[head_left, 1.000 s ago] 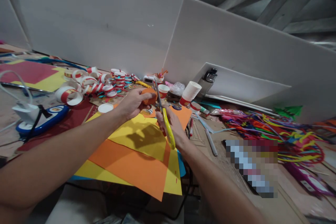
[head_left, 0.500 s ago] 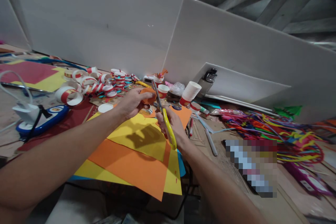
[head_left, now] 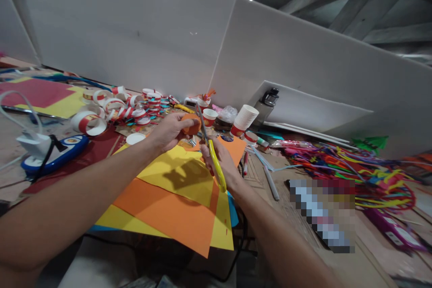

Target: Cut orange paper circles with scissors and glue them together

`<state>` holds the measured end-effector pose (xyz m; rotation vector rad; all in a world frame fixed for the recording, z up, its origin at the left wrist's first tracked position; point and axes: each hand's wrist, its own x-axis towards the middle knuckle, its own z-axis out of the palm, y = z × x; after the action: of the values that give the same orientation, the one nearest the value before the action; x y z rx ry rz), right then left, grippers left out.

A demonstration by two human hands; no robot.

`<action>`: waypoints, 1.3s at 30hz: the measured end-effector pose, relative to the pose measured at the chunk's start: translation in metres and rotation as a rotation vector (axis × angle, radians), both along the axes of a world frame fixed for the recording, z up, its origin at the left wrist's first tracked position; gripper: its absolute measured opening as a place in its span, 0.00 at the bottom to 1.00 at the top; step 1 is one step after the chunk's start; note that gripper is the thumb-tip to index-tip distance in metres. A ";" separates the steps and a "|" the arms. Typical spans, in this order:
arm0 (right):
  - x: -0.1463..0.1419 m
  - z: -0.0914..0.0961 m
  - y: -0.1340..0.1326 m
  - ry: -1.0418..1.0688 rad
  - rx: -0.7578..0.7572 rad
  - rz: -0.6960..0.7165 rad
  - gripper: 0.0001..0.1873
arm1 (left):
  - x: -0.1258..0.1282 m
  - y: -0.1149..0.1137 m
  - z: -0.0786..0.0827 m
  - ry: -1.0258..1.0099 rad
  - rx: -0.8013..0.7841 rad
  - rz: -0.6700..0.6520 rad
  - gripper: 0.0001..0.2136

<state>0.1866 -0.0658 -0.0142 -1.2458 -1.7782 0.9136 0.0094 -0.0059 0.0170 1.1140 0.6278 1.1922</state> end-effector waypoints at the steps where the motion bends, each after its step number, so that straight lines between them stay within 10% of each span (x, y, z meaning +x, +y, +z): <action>1: 0.000 0.000 0.000 -0.002 0.003 0.003 0.20 | 0.000 0.000 0.000 0.002 0.000 -0.001 0.09; 39: 0.001 0.001 -0.002 -0.042 0.040 0.003 0.15 | -0.006 0.003 0.001 0.081 -0.016 -0.026 0.12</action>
<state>0.1873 -0.0677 -0.0127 -1.2457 -1.8233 0.8550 0.0037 -0.0032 0.0181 1.1585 0.6817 1.1229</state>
